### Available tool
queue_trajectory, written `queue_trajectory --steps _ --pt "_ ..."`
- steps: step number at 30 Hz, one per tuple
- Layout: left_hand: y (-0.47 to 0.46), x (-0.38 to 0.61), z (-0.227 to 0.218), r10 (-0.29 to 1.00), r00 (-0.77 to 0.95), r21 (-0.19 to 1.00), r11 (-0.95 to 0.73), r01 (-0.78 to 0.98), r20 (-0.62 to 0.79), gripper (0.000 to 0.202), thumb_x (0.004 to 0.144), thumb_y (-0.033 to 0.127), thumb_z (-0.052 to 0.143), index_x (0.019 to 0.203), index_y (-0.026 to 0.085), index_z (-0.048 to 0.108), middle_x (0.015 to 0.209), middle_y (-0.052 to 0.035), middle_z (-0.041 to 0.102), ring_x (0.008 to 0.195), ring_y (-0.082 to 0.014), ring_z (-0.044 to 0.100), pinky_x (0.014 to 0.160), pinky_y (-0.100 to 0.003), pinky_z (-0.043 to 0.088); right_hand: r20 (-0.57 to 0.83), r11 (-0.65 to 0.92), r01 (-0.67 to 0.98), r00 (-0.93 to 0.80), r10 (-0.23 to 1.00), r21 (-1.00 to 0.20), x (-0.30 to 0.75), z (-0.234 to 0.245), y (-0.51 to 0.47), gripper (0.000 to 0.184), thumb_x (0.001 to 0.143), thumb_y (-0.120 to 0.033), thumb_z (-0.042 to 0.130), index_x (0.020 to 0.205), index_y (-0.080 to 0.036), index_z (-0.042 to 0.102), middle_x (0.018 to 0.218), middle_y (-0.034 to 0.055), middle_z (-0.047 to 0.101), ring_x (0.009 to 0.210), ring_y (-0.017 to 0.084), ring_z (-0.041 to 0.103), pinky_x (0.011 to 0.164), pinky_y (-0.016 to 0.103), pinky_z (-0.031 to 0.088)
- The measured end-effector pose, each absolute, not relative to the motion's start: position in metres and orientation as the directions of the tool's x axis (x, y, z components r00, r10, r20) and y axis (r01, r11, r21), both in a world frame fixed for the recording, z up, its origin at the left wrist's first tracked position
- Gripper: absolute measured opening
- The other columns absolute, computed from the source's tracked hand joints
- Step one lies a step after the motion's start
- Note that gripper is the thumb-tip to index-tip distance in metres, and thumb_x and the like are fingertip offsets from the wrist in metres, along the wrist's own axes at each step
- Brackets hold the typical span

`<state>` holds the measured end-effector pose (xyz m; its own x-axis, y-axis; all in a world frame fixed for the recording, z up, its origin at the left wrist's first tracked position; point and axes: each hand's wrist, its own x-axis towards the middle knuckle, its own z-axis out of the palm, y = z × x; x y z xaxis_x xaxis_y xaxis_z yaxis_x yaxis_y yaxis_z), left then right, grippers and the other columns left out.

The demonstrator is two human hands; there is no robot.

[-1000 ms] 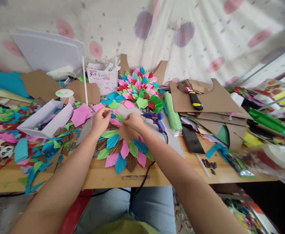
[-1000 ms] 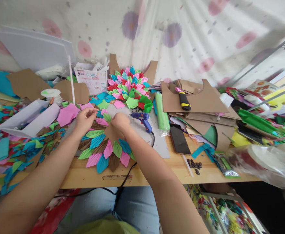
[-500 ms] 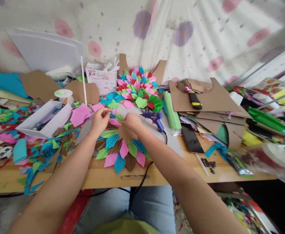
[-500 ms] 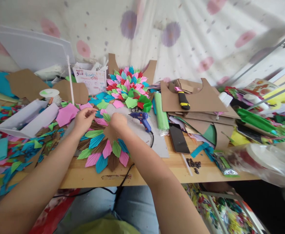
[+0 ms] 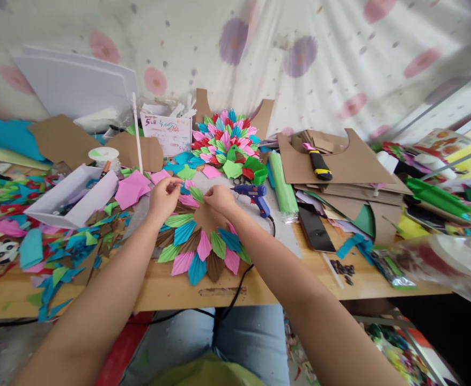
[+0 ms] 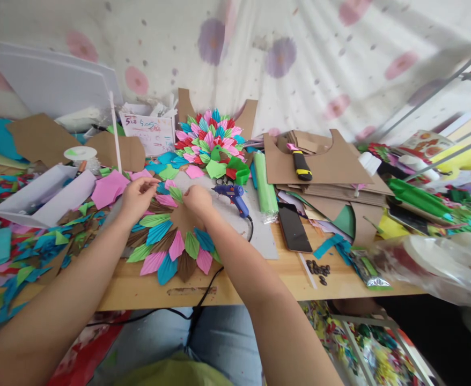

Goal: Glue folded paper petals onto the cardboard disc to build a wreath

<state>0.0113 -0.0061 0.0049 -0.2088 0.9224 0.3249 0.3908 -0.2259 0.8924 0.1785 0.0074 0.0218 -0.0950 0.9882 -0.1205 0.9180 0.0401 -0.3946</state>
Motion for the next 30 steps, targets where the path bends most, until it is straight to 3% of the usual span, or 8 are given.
queue_trajectory --steps 19,30 --pt "-0.0066 0.0111 0.0040 0.924 -0.199 0.876 -0.217 0.430 0.326 0.020 0.071 0.022 0.052 0.086 0.017 0.065 0.079 -0.0012 0.065 0.065 -0.0118 0.055 0.062 -0.023 0.044 -0.128 0.042 0.944 -0.089 0.988 -0.329 0.1720 0.0159 0.0092 0.024 0.078 -0.022 0.054 0.097 -0.016 0.067 0.099 0.0106 0.070 0.092 0.023 0.065 0.074 0.026 0.049" --pt "-0.0066 0.0115 0.0037 0.923 -0.197 0.873 -0.219 0.435 0.330 0.021 0.071 0.023 0.053 0.087 0.018 0.065 0.081 -0.0010 0.066 0.065 -0.0114 0.054 0.062 -0.023 0.043 -0.117 0.076 0.909 -0.135 0.984 -0.409 0.1806 0.0154 0.0132 0.015 0.076 -0.028 0.058 0.082 -0.019 0.069 0.087 0.0073 0.071 0.083 0.023 0.065 0.067 0.027 0.047"
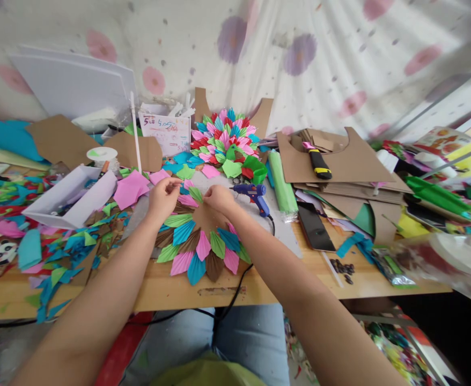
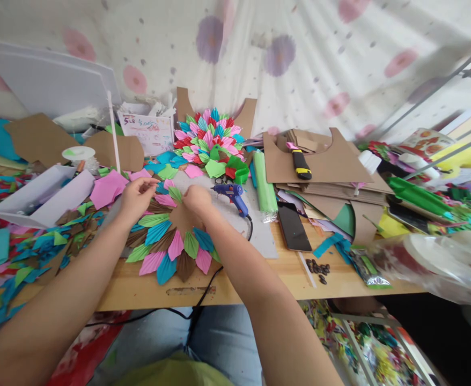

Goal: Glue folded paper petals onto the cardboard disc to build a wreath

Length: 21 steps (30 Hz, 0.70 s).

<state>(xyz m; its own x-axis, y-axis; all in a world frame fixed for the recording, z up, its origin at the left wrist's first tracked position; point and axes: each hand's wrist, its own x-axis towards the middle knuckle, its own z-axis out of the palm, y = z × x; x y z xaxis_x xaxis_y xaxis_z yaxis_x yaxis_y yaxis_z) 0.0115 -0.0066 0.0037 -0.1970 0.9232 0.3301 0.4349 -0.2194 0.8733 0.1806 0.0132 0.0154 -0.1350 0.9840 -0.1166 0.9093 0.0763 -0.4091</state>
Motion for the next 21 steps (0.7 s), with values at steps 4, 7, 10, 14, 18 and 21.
queue_trajectory --steps 4,7,10,14,18,21 --pt "-0.0056 0.0098 0.0026 0.922 -0.195 0.875 -0.228 0.428 0.336 0.022 0.070 0.022 0.052 0.087 0.018 0.065 0.081 -0.0011 0.066 0.064 -0.0115 0.054 0.061 -0.023 0.043 -0.082 0.089 0.919 -0.131 0.988 -0.383 0.1785 0.0115 0.0129 0.017 0.076 -0.027 0.057 0.084 -0.018 0.069 0.087 0.0097 0.070 0.084 0.024 0.065 0.066 0.027 0.047" --pt "-0.0053 0.0091 0.0021 0.921 -0.194 0.874 -0.231 0.428 0.339 0.022 0.070 0.021 0.052 0.087 0.018 0.065 0.081 -0.0011 0.066 0.064 -0.0115 0.054 0.061 -0.023 0.044 -0.097 0.077 0.915 -0.126 0.987 -0.396 0.1792 0.0121 0.0136 0.017 0.076 -0.029 0.057 0.083 -0.019 0.069 0.086 0.0084 0.070 0.083 0.023 0.065 0.066 0.027 0.046" --pt "-0.0055 0.0092 0.0018 0.919 -0.190 0.872 -0.239 0.427 0.345 0.021 0.070 0.022 0.053 0.087 0.018 0.065 0.080 -0.0008 0.065 0.065 -0.0115 0.055 0.062 -0.023 0.044 -0.123 0.064 0.907 -0.126 0.984 -0.416 0.1809 0.0148 0.0133 0.016 0.075 -0.031 0.059 0.083 -0.021 0.069 0.084 0.0051 0.070 0.080 0.021 0.064 0.066 0.026 0.046" --pt "-0.0060 0.0095 0.0020 0.920 -0.190 0.875 -0.238 0.422 0.342 0.021 0.071 0.022 0.053 0.087 0.018 0.064 0.079 -0.0007 0.065 0.064 -0.0115 0.055 0.061 -0.023 0.044 -0.113 0.077 0.909 -0.134 0.984 -0.409 0.1811 0.0152 0.0117 0.016 0.072 -0.031 0.062 0.082 -0.021 0.068 0.083 0.0044 0.070 0.081 0.020 0.064 0.067 0.026 0.046" --pt "-0.0066 0.0094 0.0023 0.923 -0.188 0.873 -0.231 0.430 0.337 0.020 0.071 0.022 0.053 0.087 0.018 0.064 0.079 -0.0008 0.065 0.064 -0.0115 0.055 0.062 -0.023 0.044 -0.100 0.086 0.916 -0.135 0.986 -0.391 0.1805 0.0127 0.0119 0.016 0.073 -0.032 0.061 0.083 -0.021 0.067 0.084 0.0044 0.070 0.083 0.020 0.064 0.068 0.026 0.046" --pt "-0.0062 0.0089 0.0015 0.922 -0.180 0.869 -0.239 0.434 0.343 0.021 0.071 0.023 0.052 0.087 0.018 0.064 0.079 -0.0007 0.065 0.064 -0.0116 0.054 0.062 -0.023 0.044 -0.118 0.078 0.916 -0.135 0.984 -0.395 0.1817 0.0129 0.0131 0.017 0.073 -0.033 0.061 0.084 -0.021 0.067 0.085 0.0038 0.070 0.082 0.019 0.064 0.067 0.025 0.046"
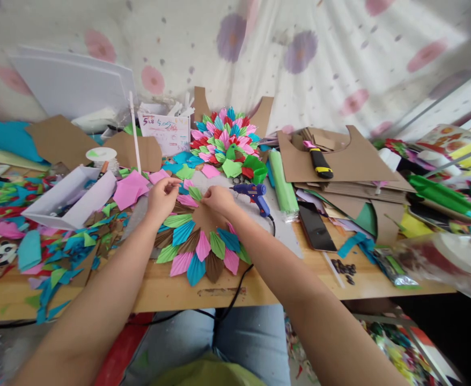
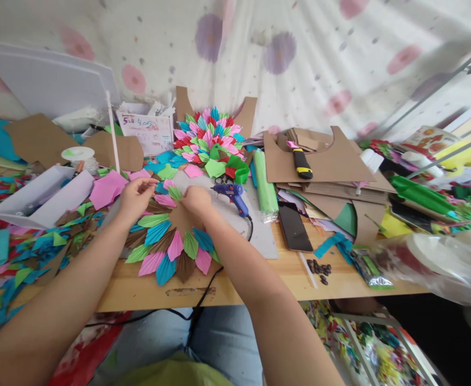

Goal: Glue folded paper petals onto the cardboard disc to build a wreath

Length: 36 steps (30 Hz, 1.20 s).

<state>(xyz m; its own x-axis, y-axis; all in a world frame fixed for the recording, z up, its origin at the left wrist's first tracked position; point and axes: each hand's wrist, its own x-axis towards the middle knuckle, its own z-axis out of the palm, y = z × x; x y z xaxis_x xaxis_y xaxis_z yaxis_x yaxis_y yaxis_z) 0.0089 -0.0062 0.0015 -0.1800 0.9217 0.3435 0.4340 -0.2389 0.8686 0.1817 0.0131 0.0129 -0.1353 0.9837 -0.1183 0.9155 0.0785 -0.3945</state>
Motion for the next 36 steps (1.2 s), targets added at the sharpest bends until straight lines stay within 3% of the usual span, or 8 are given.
queue_trajectory --steps 9,14,17,25,31,36 --pt "-0.007 0.008 0.004 0.931 -0.150 0.831 -0.212 0.515 0.331 0.022 0.075 0.024 0.050 0.092 0.019 0.063 0.087 -0.0025 0.066 0.071 -0.0132 0.057 0.066 -0.025 0.046 -0.123 0.076 0.920 -0.133 0.984 -0.384 0.181 0.018 0.013 0.017 0.076 -0.026 0.057 0.087 -0.021 0.068 0.089 0.0058 0.070 0.083 0.021 0.064 0.067 0.026 0.046" --pt "-0.008 0.012 0.004 0.882 0.245 0.585 -0.453 0.673 0.401 0.045 0.072 0.011 0.047 0.115 0.021 0.057 0.106 -0.0042 0.066 0.102 -0.0189 0.056 0.093 -0.032 0.042 -0.122 0.086 0.920 -0.142 0.982 -0.383 0.180 0.021 0.012 0.017 0.076 -0.028 0.057 0.084 -0.019 0.068 0.088 0.0088 0.070 0.085 0.023 0.064 0.068 0.025 0.045" --pt "-0.003 0.016 0.004 0.876 0.323 0.492 -0.470 0.733 0.358 0.053 0.071 0.007 0.046 0.121 0.020 0.053 0.112 -0.0062 0.064 0.111 -0.0219 0.052 0.098 -0.035 0.038 -0.140 0.073 0.907 -0.143 0.980 -0.415 0.183 0.022 0.012 0.017 0.076 -0.029 0.059 0.086 -0.019 0.068 0.089 0.0066 0.071 0.084 0.020 0.064 0.067 0.024 0.044" --pt "0.011 0.022 0.011 0.887 0.390 0.347 -0.456 0.820 0.246 0.050 0.071 0.009 0.048 0.119 0.020 0.056 0.106 -0.0067 0.066 0.104 -0.0250 0.056 0.093 -0.037 0.041 -0.122 0.082 0.846 -0.171 0.978 -0.527 0.190 0.016 0.015 0.016 0.076 -0.029 0.060 0.084 -0.018 0.067 0.086 0.0025 0.070 0.076 0.014 0.061 0.063 0.021 0.040" --pt "0.023 0.025 0.015 0.894 0.361 0.349 -0.439 0.828 0.266 0.043 0.071 0.013 0.050 0.113 0.020 0.061 0.096 -0.0066 0.069 0.096 -0.0247 0.059 0.090 -0.037 0.043 -0.059 0.117 0.790 -0.190 0.980 -0.602 0.200 0.018 -0.002 0.016 0.081 -0.027 0.056 0.086 -0.016 0.066 0.081 0.0018 0.069 0.070 0.012 0.058 0.058 0.020 0.036" --pt "0.035 0.025 0.015 0.875 0.418 0.353 -0.481 0.802 0.243 0.042 0.067 0.017 0.055 0.108 0.020 0.063 0.099 -0.0072 0.068 0.098 -0.0254 0.059 0.090 -0.038 0.043 -0.043 0.139 0.770 -0.212 0.976 -0.622 0.217 0.019 -0.018 0.015 0.083 -0.024 0.055 0.088 -0.015 0.066 0.082 0.0024 0.069 0.071 0.011 0.057 0.060 0.020 0.035"
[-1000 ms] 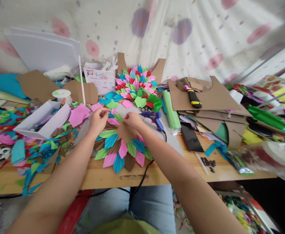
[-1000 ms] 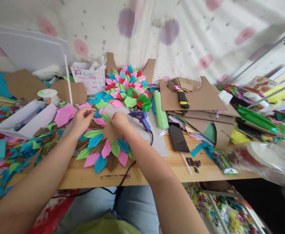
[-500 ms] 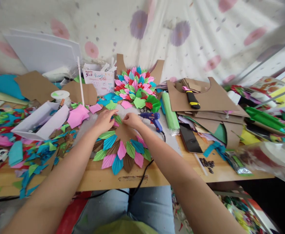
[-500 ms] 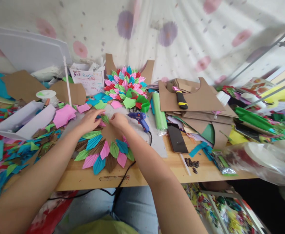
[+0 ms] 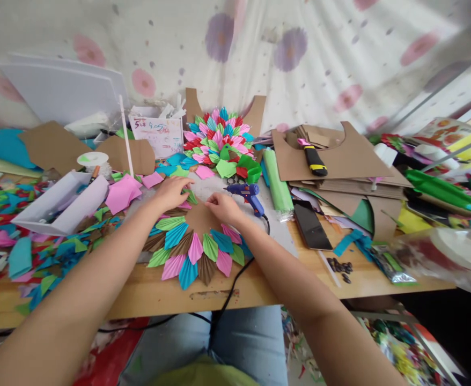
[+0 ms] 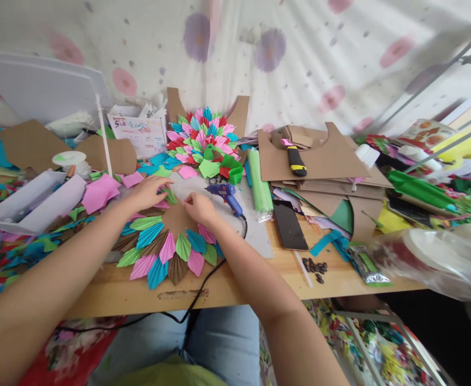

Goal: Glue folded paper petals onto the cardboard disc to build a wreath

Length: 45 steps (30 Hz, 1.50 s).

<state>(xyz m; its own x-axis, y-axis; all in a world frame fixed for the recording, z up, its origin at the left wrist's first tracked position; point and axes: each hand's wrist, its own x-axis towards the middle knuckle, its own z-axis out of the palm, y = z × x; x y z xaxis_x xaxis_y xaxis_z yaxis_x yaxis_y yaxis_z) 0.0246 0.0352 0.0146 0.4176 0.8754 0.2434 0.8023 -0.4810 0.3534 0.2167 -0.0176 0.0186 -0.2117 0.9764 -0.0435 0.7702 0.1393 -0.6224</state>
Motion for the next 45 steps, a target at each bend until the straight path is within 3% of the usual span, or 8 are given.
queue_trajectory --steps 5,11,16,21,26,34,39,45 --pt "0.036 0.021 0.018 0.907 0.369 0.444 -0.421 0.791 0.203 0.044 0.068 0.017 0.051 0.110 0.021 0.061 0.094 -0.0053 0.069 0.090 -0.0221 0.061 0.085 -0.034 0.045 -0.037 0.146 0.726 -0.230 0.973 -0.672 0.233 0.014 -0.024 0.014 0.082 -0.023 0.055 0.084 -0.015 0.066 0.079 0.0004 0.067 0.069 0.011 0.055 0.061 0.020 0.035" --pt "0.036 0.005 0.022 0.961 0.151 0.619 -0.266 0.739 0.232 0.036 0.066 0.020 0.053 0.100 0.018 0.064 0.095 -0.0070 0.068 0.087 -0.0205 0.062 0.082 -0.033 0.048 0.055 0.184 0.650 -0.214 0.975 -0.738 0.247 0.005 -0.031 0.021 0.086 -0.024 0.048 0.077 -0.016 0.066 0.075 -0.0009 0.067 0.069 0.010 0.057 0.059 0.019 0.036" --pt "0.030 -0.018 0.035 0.995 -0.061 0.721 -0.017 0.693 0.082 0.027 0.059 0.030 0.067 0.082 0.017 0.066 0.088 -0.0073 0.068 0.085 -0.0215 0.062 0.081 -0.033 0.048 0.023 0.123 0.580 -0.177 0.984 -0.805 0.254 -0.001 -0.034 0.019 0.084 -0.021 0.049 0.091 -0.019 0.067 0.084 -0.0001 0.071 0.072 0.011 0.063 0.066 0.020 0.045" --pt "0.012 -0.034 0.049 0.979 -0.048 0.690 0.175 0.702 -0.199 0.042 0.050 0.044 0.075 0.083 0.018 0.066 0.079 -0.0075 0.068 0.073 -0.0245 0.064 0.059 -0.032 0.050 -0.076 0.021 0.533 -0.159 0.984 -0.846 0.254 -0.003 -0.035 0.020 0.083 -0.016 0.052 0.098 -0.017 0.065 0.085 0.0027 0.071 0.070 0.012 0.066 0.066 0.022 0.051" --pt "0.013 -0.040 0.042 0.976 0.090 0.777 0.100 0.622 -0.197 0.040 0.046 0.047 0.077 0.069 0.019 0.060 0.067 -0.0098 0.067 0.058 -0.0213 0.063 0.048 -0.029 0.048 -0.164 -0.096 0.374 -0.153 0.974 -0.922 0.253 0.001 -0.037 0.019 0.084 -0.011 0.050 0.097 -0.013 0.063 0.081 0.0056 0.070 0.061 0.010 0.065 0.058 0.020 0.054" --pt "0.012 -0.025 0.053 0.910 -0.193 0.737 0.410 0.538 -0.366 0.026 0.051 0.031 0.076 0.062 0.019 0.055 0.060 -0.0055 0.061 0.058 -0.0188 0.061 0.053 -0.031 0.049 -0.253 -0.228 0.162 -0.152 0.956 -0.960 0.255 0.005 -0.040 0.008 0.082 -0.008 0.053 0.083 -0.014 0.060 0.072 0.0037 0.067 0.062 0.011 0.065 0.054 0.022 0.057" --pt "0.016 -0.024 0.053 0.885 -0.138 0.699 0.438 0.565 -0.444 0.018 0.051 0.026 0.075 0.056 0.018 0.059 0.048 -0.0023 0.053 0.046 -0.0160 0.053 0.043 -0.028 0.040 -0.264 -0.242 0.139 -0.169 0.950 -0.960 0.253 0.004 -0.041 0.009 0.081 -0.008 0.054 0.079 -0.014 0.060 0.068 0.0018 0.066 0.057 0.010 0.063 0.054 0.022 0.056" --pt "0.024 -0.021 0.051 0.904 -0.194 0.747 0.425 0.511 -0.382 0.024 0.041 0.015 0.076 0.058 0.018 0.059 0.045 0.0018 0.052 0.046 -0.0130 0.049 0.043 -0.024 0.037 -0.213 -0.193 0.140 -0.146 0.966 -0.971 0.249 -0.003 -0.037 0.007 0.077 -0.008 0.059 0.078 -0.014 0.062 0.070 0.0026 0.067 0.060 0.011 0.063 0.053 0.021 0.053"
